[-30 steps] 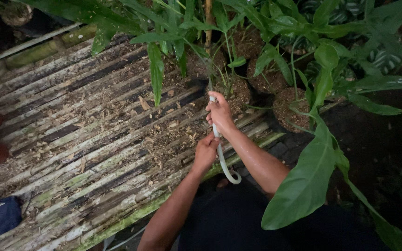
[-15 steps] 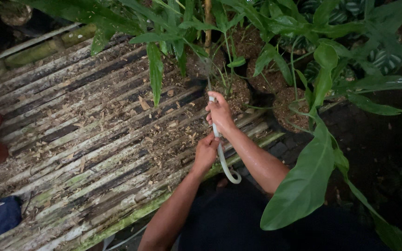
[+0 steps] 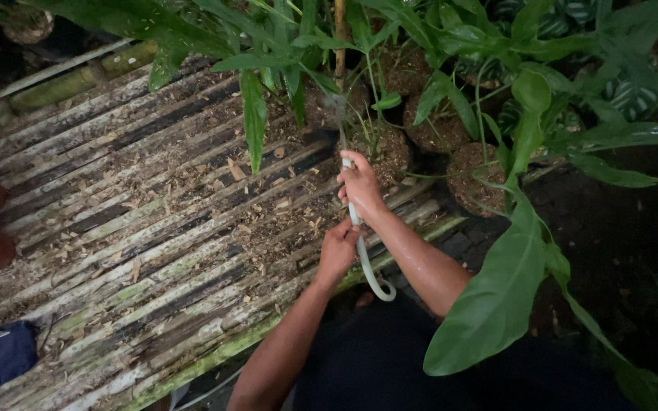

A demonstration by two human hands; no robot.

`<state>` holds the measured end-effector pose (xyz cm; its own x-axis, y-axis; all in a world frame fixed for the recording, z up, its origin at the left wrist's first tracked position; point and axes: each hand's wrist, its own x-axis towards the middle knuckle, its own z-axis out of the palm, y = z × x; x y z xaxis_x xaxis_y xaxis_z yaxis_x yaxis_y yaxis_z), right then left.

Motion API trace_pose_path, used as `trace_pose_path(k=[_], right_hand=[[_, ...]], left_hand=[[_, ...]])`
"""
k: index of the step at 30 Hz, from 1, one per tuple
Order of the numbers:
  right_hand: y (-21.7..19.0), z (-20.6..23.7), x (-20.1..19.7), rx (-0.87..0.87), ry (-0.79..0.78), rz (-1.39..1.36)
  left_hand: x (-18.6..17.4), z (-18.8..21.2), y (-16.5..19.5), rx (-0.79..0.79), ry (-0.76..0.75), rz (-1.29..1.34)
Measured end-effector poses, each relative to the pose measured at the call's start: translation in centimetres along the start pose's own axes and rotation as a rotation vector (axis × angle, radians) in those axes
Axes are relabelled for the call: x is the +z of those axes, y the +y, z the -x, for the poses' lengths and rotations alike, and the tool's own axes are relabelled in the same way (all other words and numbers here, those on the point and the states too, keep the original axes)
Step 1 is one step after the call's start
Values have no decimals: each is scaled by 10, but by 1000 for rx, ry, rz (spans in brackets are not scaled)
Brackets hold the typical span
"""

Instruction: The person uses a white hose to water several potted plants arranged on a bamboo rack. They move the hose from one pot to the next, directing water onto the soil and leaves.

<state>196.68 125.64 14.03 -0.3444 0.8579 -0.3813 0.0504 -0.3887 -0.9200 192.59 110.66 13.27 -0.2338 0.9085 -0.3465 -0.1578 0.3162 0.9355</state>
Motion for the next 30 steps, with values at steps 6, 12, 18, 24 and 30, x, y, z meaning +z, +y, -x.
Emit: trace_pose_path(k=[6,12,18,24,30], right_hand=[[-25,22,4,22,-38,133],[-62,41,5,-276,-127,68],[-92,33,-10,-270,-132,8],[-92,27,-17,-234,-128,-31],[-86,20,-23,-259,-131,31]], left_hand=[[6,7,3,88,42,-75],[17,17,34,222,103,-163],[29,2,61,287,80,-218],[38,-7,53,185,87,-198],[40,-7,61,112,39,-21]])
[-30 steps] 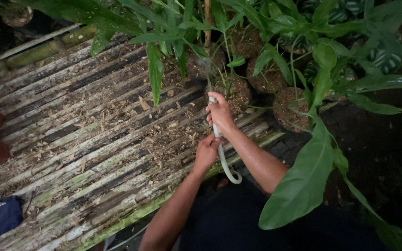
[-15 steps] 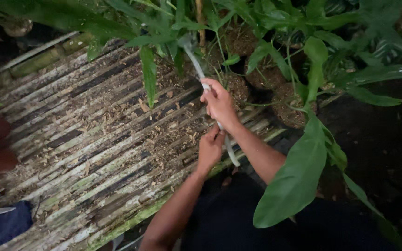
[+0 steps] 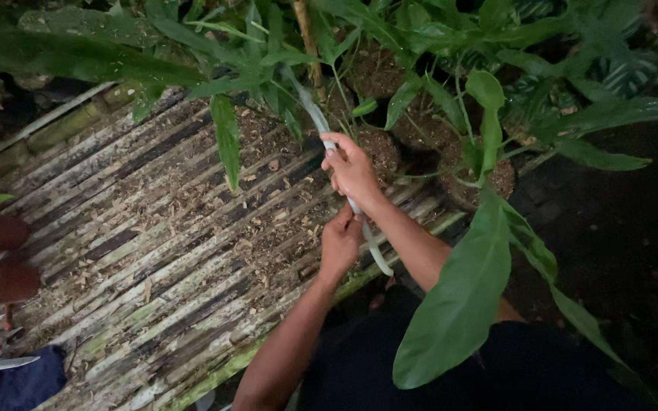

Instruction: The person uses a white hose to water several potted plants arranged on a bamboo rack. They move the hose from one pot to the next, directing water onto the soil and leaves.

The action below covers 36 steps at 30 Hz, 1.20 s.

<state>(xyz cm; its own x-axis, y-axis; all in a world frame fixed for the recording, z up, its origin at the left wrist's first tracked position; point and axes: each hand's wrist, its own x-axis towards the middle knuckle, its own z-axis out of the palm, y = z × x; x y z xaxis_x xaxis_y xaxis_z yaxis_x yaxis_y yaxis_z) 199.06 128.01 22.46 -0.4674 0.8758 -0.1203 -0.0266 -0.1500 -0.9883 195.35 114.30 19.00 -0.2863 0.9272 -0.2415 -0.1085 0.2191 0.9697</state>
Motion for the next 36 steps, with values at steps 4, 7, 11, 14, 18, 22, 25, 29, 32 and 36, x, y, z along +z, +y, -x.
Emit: trace_pose_path(k=[4,7,11,14,18,22,25,29,32,36], right_hand=[[2,-4,1,-18,-5,-38],[3,-7,2,21,-2,-70],[1,-10,2,38,7,-52],[-1,-11,1,33,8,-35],[-5,-11,0,32,-2,-9],[-9,-11,-2,37,-11,11],[-10,-12,-1,43,-20,32],[-11,-13,-1,48,-32,22],[-12,-12,-1,35,-49,38],[-13,-11,1,57,-37,29]], left_hand=[[2,3,11,7,17,-26],[3,3,14,-4,32,-48],[5,-3,10,-50,35,30],[5,-6,5,-40,37,-8],[5,-9,2,-19,49,-46],[7,-10,2,-28,63,-13],[8,-12,1,91,76,-89],[8,-12,0,72,90,-85],[7,-11,1,43,114,-108],[7,-11,4,63,114,-125]])
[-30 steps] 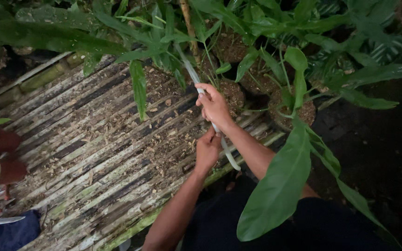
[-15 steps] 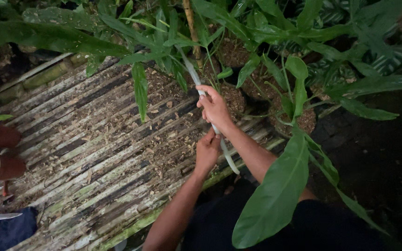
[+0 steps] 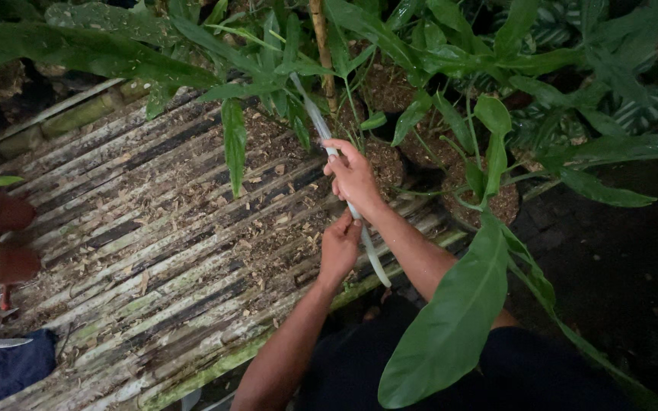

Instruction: The person uses a white hose to water several potted plants arranged on a bamboo rack. They move the hose from one pot to the next, directing water onto the soil and leaves.

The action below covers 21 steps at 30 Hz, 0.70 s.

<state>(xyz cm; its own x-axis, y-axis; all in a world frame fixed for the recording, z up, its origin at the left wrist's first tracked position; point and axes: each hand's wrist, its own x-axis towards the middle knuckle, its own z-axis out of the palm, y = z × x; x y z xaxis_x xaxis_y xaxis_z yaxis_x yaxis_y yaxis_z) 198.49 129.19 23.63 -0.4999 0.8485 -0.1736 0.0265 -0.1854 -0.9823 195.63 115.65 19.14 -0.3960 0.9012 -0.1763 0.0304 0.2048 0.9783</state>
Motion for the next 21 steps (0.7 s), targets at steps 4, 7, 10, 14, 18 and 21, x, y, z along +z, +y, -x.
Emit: trace_pose_path(k=[4,7,10,14,18,21], right_hand=[[-1,-1,0,-5,-4,13],[0,-1,0,13,5,5],[1,-2,-1,0,1,7],[1,-4,0,-10,0,-1],[0,-4,1,22,17,-5],[-2,-3,2,34,18,-4]], left_hand=[[0,0,2,-13,14,-38],[1,0,3,26,18,19],[0,-1,3,-7,-5,-34],[-2,-2,5,-11,-11,-25],[-3,-1,8,-23,-8,-21],[-3,-1,9,-16,-25,30]])
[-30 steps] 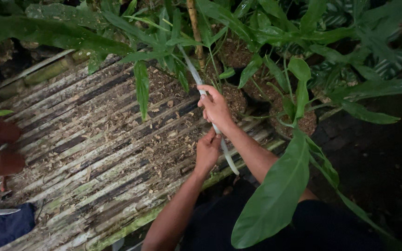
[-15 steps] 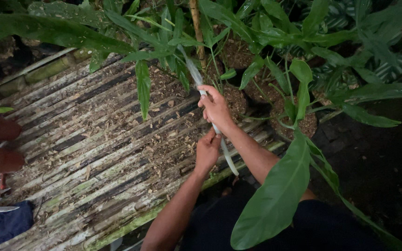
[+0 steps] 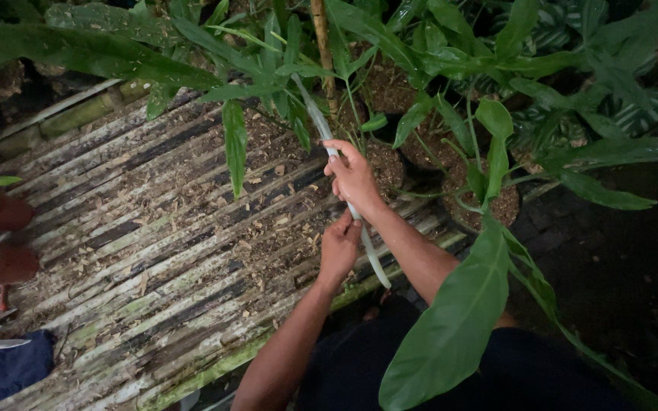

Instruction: The person uses a white hose to water several potted plants arranged on a bamboo rack. They move the hose from one pot to the next, directing water onto the soil and leaves.

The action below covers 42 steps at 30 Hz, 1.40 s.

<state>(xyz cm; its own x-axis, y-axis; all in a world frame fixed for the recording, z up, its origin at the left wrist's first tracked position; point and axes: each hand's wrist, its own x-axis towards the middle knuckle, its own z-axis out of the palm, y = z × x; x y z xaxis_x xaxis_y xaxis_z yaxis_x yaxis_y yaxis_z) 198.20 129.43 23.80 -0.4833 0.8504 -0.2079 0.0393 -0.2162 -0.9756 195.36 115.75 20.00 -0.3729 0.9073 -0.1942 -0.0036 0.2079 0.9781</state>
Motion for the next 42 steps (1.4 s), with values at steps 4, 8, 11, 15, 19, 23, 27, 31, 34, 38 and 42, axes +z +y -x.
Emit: trace_pose_path(k=[4,8,11,15,19,23,27,31,34,38,42], right_hand=[[-3,1,-1,-7,-17,51],[-4,1,-1,18,-12,90],[-3,0,0,15,-15,65],[-1,-1,0,9,-16,34],[2,-1,-1,9,-21,25],[4,-2,-1,8,-16,13],[6,-4,-1,-12,-26,-19],[4,-3,-1,-7,-16,13],[2,-1,-2,-1,-30,33],[1,0,-2,4,-30,38],[2,-3,-2,1,-27,32]], left_hand=[[1,-1,0,-33,14,-38],[1,-1,-1,-90,8,-17],[1,0,-1,-34,9,2],[1,-2,-3,-9,14,-66],[2,-2,-5,-77,15,-6],[3,-3,-5,-62,5,24],[3,-3,-3,-59,10,-26],[2,-1,2,-38,9,-38],[2,0,2,-136,11,-22],[3,-2,-4,-71,14,-4],[3,-5,-10,-39,-5,42]])
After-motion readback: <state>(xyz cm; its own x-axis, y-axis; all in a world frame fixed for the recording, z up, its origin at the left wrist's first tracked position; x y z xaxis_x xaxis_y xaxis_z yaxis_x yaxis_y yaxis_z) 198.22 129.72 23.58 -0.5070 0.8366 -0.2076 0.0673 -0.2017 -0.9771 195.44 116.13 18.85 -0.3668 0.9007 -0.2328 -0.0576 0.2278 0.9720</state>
